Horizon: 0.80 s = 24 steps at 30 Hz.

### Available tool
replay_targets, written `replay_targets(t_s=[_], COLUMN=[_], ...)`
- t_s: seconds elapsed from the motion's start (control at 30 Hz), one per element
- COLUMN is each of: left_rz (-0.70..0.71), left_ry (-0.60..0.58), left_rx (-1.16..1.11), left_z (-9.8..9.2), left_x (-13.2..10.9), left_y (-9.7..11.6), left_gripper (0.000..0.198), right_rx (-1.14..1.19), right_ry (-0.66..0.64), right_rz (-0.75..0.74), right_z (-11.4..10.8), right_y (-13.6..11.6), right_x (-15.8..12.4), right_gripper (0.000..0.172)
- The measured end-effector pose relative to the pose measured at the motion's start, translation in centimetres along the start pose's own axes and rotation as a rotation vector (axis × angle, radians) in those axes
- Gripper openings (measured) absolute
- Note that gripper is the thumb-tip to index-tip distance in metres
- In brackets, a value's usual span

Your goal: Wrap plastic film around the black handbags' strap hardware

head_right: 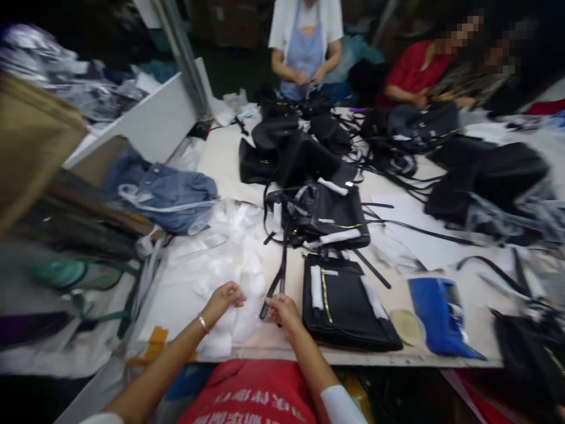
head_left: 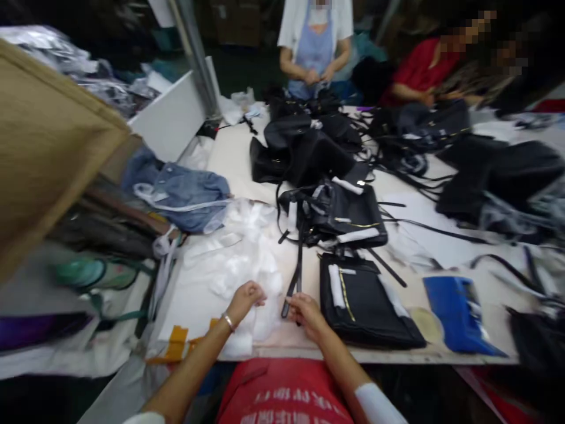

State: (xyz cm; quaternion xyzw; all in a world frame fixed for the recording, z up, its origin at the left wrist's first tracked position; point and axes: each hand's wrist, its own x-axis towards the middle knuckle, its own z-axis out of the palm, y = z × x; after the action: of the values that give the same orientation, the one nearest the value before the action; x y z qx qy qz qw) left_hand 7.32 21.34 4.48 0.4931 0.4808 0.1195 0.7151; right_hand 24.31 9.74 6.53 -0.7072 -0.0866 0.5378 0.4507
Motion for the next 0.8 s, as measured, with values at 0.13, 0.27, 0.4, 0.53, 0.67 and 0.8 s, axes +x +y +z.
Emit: replay_targets(t_s=[0.13,0.27,0.4,0.53,0.67,0.8], left_rz=[0.002,0.027,0.056,0.102,0.12,0.139], left_ry=[0.022,-0.029,-0.037,-0.022,-0.017,-0.008], left_rx=[-0.046,-0.059,-0.056,-0.076,-0.065,-0.05], left_z=[-0.4,0.6,0.8,1.1,1.3,1.5], left_x=[-0.5,-0.6,-0.7,-0.9,-1.0,-1.0], left_y=[-0.6,-0.2,0.2,0.3,0.6,0.7], left_gripper=[0.026,0.025,0.023,0.02,0.02,0.02], right_rx=[0.366,0.524,0.476,0.424,0.418,0.406], right_ry=[-0.162,-0.145,-0.082,-0.076,-0.058,-0.073], right_rz=[-0.037,-0.096,-0.138,-0.183,-0.22,-0.228], right_z=[0.7,1.2,2.4,2.6,2.4,2.4], right_y=[-0.3,-2.1,-2.8,-2.7,-2.8,-2.8], right_x=[0.5,0.9,1.5,1.8,1.8,1.8], right_gripper=[0.027,0.039,0.037,0.032,0.033,0.033])
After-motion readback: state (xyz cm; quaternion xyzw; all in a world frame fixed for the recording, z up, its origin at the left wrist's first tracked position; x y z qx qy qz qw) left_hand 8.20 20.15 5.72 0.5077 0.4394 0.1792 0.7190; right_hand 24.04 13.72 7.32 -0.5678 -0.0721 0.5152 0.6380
